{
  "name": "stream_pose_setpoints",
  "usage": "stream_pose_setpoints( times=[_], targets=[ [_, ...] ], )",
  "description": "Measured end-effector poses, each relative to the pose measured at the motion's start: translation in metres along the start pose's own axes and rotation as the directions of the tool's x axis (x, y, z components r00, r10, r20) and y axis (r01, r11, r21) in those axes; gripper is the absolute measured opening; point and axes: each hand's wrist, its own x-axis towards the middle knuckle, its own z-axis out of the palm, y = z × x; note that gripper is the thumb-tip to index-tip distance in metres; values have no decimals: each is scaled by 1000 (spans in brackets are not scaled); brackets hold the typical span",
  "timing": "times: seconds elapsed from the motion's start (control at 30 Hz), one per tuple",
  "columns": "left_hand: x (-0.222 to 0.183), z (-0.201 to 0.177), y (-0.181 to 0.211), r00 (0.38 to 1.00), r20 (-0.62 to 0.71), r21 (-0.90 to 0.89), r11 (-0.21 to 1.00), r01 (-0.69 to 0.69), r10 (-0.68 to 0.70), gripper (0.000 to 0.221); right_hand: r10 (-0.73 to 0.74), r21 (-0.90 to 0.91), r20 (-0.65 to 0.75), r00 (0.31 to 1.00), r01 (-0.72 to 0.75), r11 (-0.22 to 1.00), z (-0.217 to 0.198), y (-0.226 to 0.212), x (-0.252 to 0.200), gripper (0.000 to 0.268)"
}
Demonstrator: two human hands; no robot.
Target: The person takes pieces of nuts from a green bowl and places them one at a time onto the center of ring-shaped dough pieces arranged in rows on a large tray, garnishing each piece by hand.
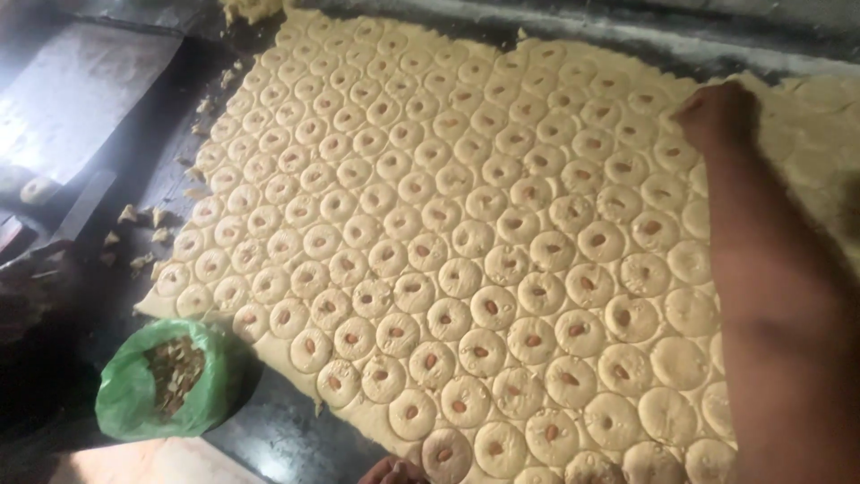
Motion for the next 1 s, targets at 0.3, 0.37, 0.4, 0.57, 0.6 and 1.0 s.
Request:
stream_pose_setpoints(
  times=[0.3, 0.37, 0.4, 0.57, 0.6, 1.0],
  targets=[
    [-22, 80, 125, 982, -124, -326, 940, 96, -144, 25, -95, 386, -218, 971, 175, 906, -155, -141, -31, 14],
    [-27, 112, 176, 980, -147, -368, 927, 69, -131, 19, -133, 477, -221, 966, 226, 849, -190, -185, -67, 18],
    [-29, 125, 197, 949, -195, -424, 894, 147, -249, 17, -163, 482, -160, 974, 221, 848, -199, -203, -91, 27],
    [-32, 136, 226, 980, -195, -600, 795, -86, -41, 25, -436, 689, 161, 886, 215, 692, -211, -302, -224, 15],
    [-36, 143, 252, 977, -201, -625, 777, -69, -75, 24, -472, 687, 247, 846, 191, 701, -216, -322, -248, 13],
    [-49, 94, 337, 995, 97, -706, 705, 65, 6, 47, -452, 691, 196, 870, 204, 693, -276, -514, -400, 15]
  ],
)
